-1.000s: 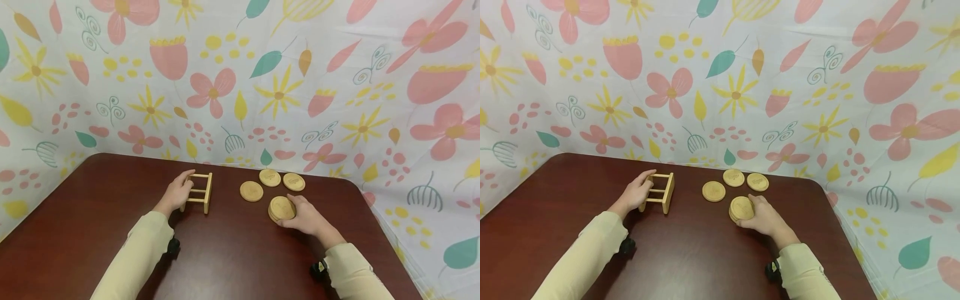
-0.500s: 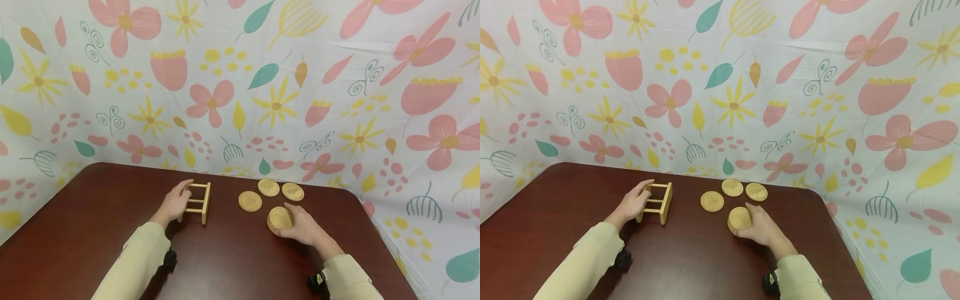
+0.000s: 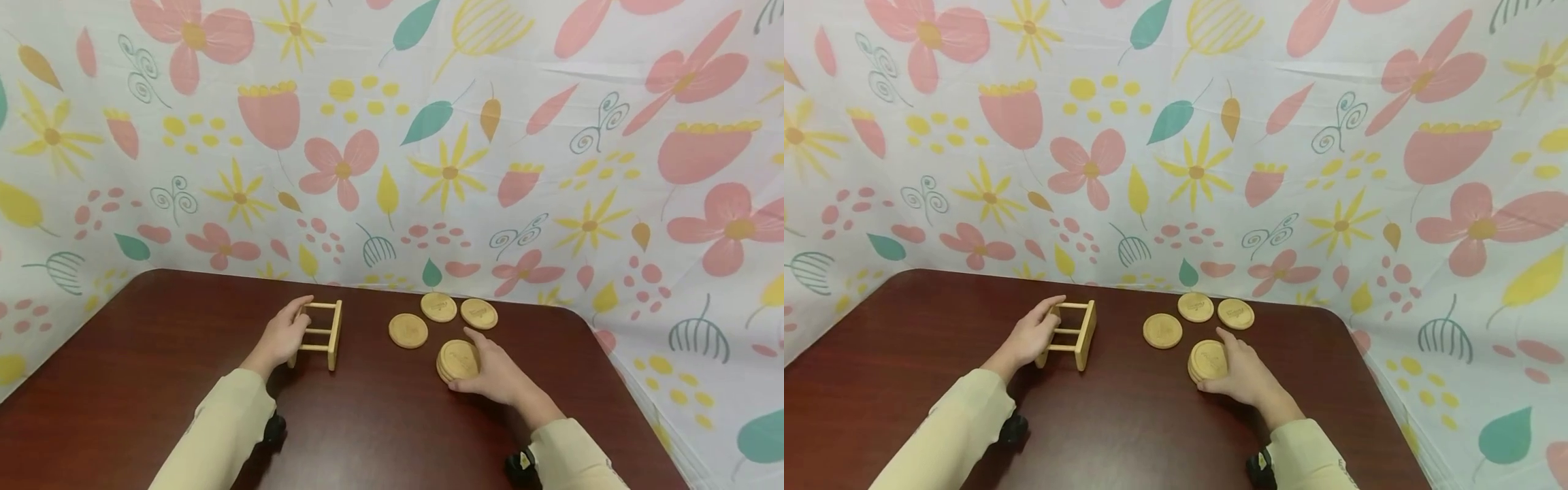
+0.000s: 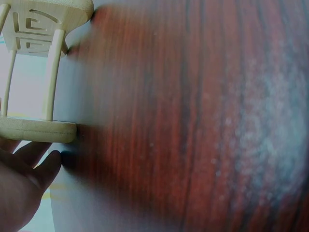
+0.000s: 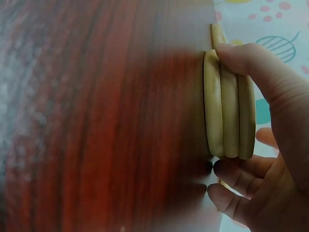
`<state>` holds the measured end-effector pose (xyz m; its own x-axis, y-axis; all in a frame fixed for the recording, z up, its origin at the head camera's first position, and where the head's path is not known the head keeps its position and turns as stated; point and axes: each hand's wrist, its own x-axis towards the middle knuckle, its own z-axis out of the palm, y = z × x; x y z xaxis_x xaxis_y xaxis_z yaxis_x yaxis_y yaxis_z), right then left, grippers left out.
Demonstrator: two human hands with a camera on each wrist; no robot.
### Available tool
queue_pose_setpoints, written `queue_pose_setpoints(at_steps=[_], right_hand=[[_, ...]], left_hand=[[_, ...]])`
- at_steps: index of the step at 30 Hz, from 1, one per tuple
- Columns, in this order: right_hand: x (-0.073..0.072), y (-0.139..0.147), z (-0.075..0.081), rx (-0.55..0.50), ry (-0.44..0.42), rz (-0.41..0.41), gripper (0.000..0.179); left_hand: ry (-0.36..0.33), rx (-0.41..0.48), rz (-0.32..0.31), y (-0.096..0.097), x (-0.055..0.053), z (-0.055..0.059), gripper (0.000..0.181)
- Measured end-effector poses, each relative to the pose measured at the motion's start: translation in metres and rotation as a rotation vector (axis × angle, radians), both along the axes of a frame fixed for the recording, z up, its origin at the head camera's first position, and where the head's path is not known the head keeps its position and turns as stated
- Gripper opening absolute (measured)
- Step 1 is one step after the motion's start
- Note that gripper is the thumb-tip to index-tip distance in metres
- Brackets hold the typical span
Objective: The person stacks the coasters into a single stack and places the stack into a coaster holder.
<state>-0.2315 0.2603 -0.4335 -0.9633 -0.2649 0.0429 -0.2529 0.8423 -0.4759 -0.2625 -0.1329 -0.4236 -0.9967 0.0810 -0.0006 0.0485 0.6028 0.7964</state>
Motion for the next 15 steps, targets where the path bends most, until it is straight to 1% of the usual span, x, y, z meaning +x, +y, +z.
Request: queue_pose_setpoints(at_steps=[4,6,11,15], right_hand=[[0.0,-0.0012,0.0029,0.001,0.017,0.008,0.112],[0.0003,-0.0015,0.0038,-0.002,0.012,0.005,0.113],[0.0017,0.0006,0.0037,-0.006,-0.006,-0.015,0.111],[0.003,0.0036,0.003,-0.019,0.015,-0.023,0.106]], left_hand=[[0.008,0.001,0.003,-0.0014,-0.0003,0.0027,0.046],[0.01,0.001,0.006,-0.0016,-0.0011,0.003,0.046],[0.007,-0.006,0.007,-0.0014,-0.0014,0.001,0.046],[0.001,-0.007,0.009,-0.0004,-0.001,-0.0017,0.046]])
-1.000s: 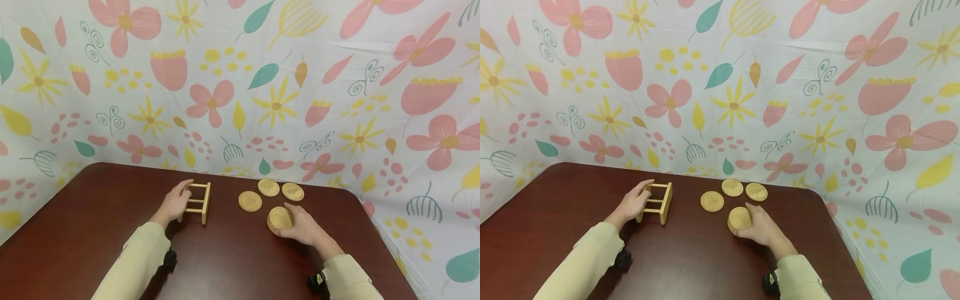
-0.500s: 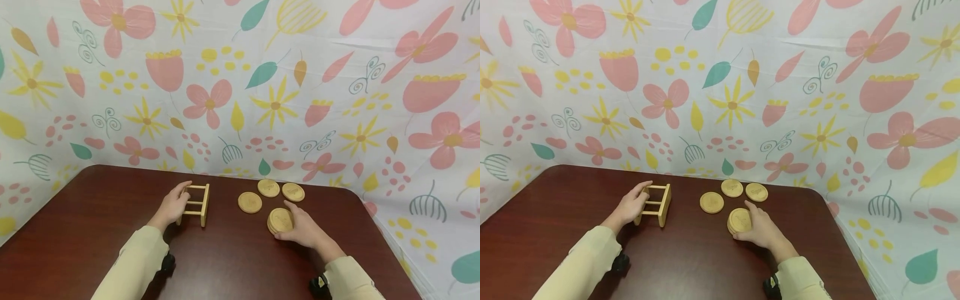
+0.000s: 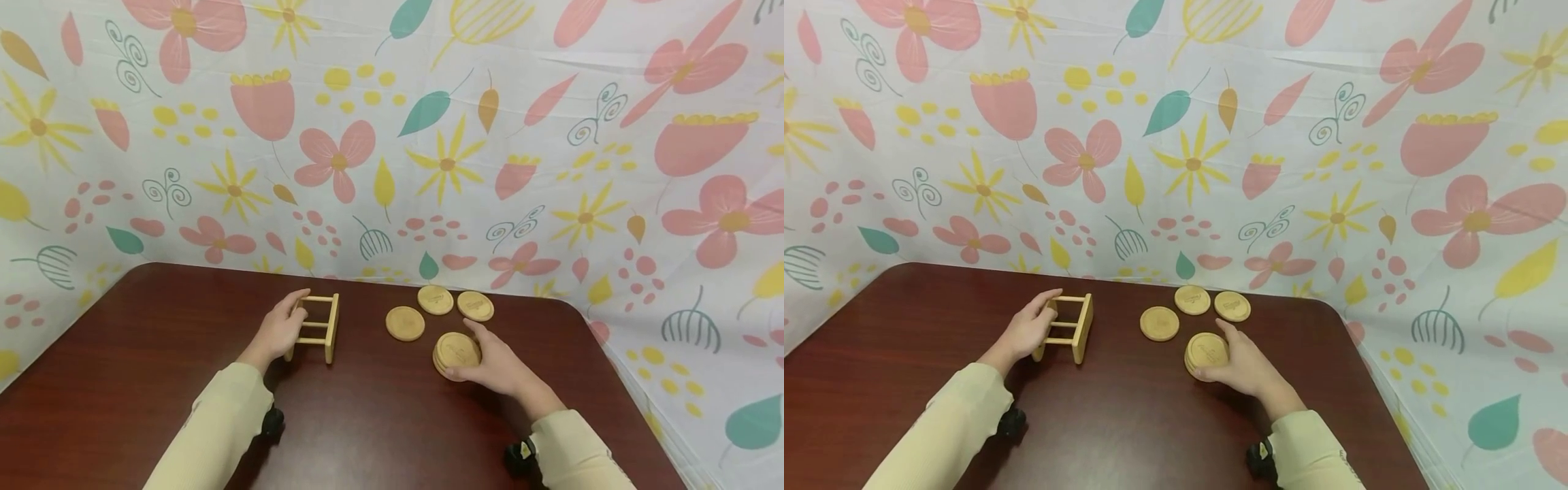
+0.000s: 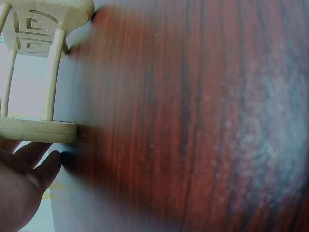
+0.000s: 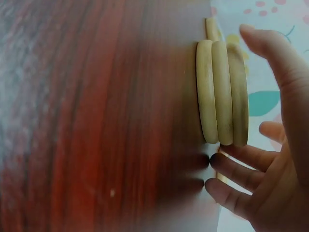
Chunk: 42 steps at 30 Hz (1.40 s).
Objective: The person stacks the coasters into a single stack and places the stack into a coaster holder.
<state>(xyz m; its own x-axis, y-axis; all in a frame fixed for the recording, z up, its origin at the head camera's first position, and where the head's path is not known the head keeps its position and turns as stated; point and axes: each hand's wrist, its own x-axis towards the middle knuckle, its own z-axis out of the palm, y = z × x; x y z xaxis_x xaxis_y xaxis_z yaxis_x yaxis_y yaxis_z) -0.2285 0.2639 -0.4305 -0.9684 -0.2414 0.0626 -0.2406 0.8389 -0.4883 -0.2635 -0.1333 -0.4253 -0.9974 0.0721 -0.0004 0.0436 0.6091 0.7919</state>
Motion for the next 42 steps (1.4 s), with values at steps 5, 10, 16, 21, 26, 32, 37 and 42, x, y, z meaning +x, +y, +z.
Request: queue_pose_setpoints(at_steps=[5,10,16,21,26,32,37,42], right_hand=[[0.001,0.002,0.001,-0.016,0.038,0.018,0.096],[-0.001,0.003,0.003,-0.043,0.066,0.028,0.089],[-0.004,0.005,0.005,-0.046,0.086,0.016,0.084],[-0.006,0.008,0.006,-0.051,0.084,0.012,0.084],[-0.009,0.013,0.008,-0.042,0.093,-0.003,0.08],[-0.014,0.018,0.01,-0.032,0.091,-0.01,0.078],[-0.016,0.02,0.011,-0.028,0.098,-0.015,0.077],[-0.018,0.023,0.012,-0.024,0.093,-0.027,0.077]], left_hand=[[-0.003,0.004,0.002,-0.001,0.001,0.0,0.046],[0.005,-0.002,0.001,-0.002,0.0,0.0,0.046],[-0.003,0.004,0.001,-0.003,-0.001,-0.001,0.045],[-0.015,-0.002,-0.001,-0.002,0.0,-0.002,0.045],[-0.008,0.002,-0.005,-0.001,-0.002,-0.002,0.045],[-0.02,0.02,-0.003,-0.001,-0.004,-0.001,0.045],[-0.01,0.016,-0.003,-0.001,-0.004,0.0,0.045],[-0.015,0.021,-0.006,0.0,-0.002,0.001,0.045]])
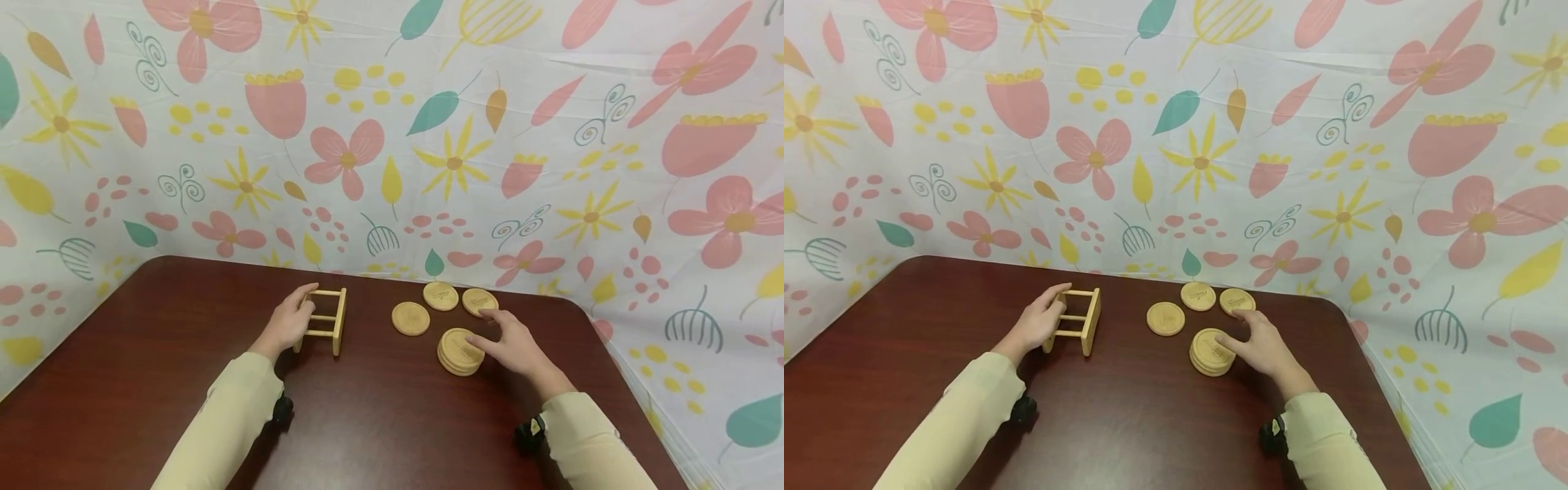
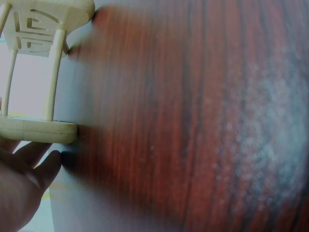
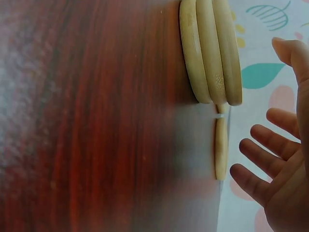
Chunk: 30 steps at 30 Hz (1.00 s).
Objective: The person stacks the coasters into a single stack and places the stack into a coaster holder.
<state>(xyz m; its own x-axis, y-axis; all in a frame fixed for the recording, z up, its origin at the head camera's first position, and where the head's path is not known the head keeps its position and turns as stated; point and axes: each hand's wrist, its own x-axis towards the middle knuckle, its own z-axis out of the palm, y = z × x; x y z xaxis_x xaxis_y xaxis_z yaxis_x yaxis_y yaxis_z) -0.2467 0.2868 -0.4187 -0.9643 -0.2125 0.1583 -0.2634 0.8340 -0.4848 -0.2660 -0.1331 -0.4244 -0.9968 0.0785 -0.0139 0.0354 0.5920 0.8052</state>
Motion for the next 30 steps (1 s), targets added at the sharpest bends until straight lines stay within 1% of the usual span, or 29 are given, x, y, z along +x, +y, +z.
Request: queue_pose_setpoints(at_steps=[6,14,23,30], right_hand=[[-0.008,0.004,0.001,-0.007,-0.016,-0.021,0.079],[-0.017,0.004,0.0,-0.022,0.001,-0.021,0.076],[-0.022,0.005,-0.003,-0.024,-0.001,-0.038,0.077],[-0.025,0.005,-0.006,-0.031,-0.013,-0.04,0.078]], left_hand=[[-0.008,0.004,-0.006,0.002,-0.002,0.0,0.045],[-0.003,-0.014,-0.002,0.001,-0.002,0.002,0.044],[-0.009,-0.004,0.005,0.001,-0.002,0.001,0.044],[-0.012,-0.009,-0.002,-0.001,0.0,0.001,0.045]])
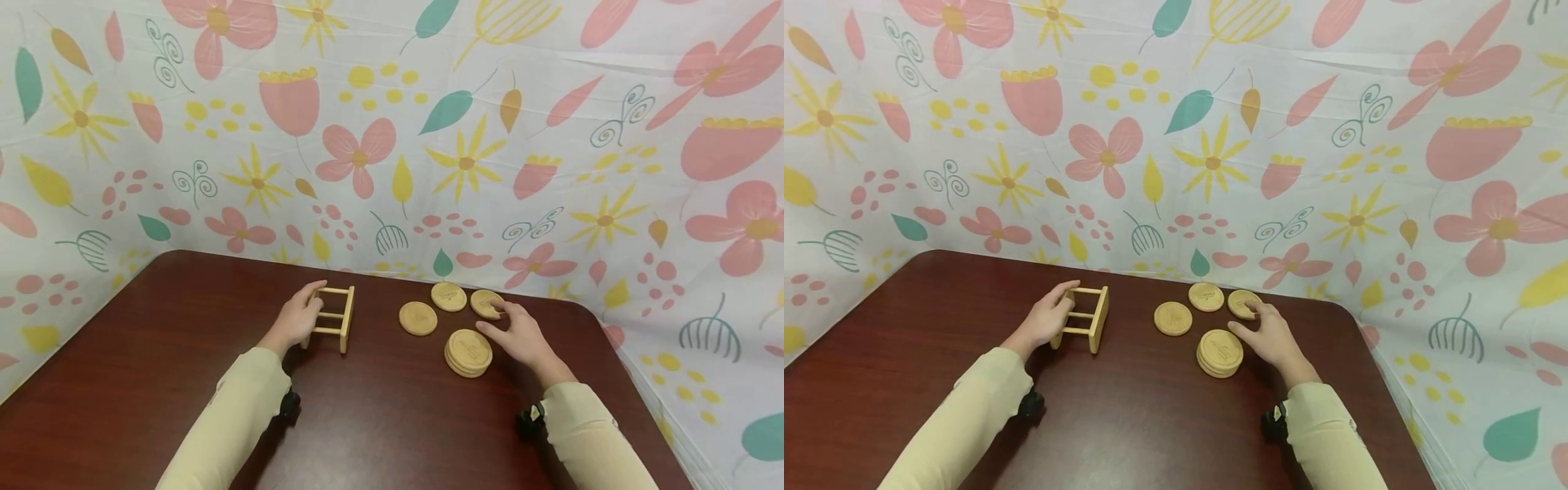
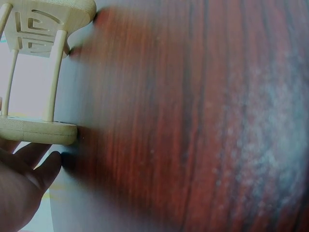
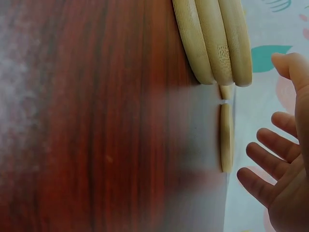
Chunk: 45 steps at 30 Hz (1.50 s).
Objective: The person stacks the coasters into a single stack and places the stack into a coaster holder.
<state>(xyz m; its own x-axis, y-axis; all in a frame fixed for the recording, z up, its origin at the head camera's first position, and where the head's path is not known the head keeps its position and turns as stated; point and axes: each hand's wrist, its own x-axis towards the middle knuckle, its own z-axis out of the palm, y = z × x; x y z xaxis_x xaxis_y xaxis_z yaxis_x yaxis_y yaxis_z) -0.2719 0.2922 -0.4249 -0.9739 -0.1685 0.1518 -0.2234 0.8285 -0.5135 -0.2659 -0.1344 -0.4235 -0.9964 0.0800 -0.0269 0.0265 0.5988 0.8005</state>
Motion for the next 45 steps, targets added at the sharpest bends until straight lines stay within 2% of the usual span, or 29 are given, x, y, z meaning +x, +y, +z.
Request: queue_pose_setpoints(at_steps=[18,27,33,36,45], right_hand=[[-0.023,0.004,-0.005,0.02,0.045,-0.056,0.078],[-0.03,0.002,-0.002,0.034,-0.055,-0.11,0.091],[-0.035,0.002,0.005,0.006,-0.069,-0.129,0.087],[-0.033,0.002,0.002,-0.011,-0.077,-0.137,0.086],[-0.035,0.009,-0.005,0.008,-0.12,-0.142,0.099]], left_hand=[[0.02,0.006,-0.003,0.001,-0.002,0.0,0.044],[0.013,-0.007,0.007,0.001,-0.003,-0.003,0.045],[0.03,-0.012,0.01,0.0,-0.001,-0.002,0.045],[0.024,-0.014,0.008,0.0,0.001,-0.002,0.045],[0.02,-0.004,0.011,0.001,-0.001,-0.001,0.045]])
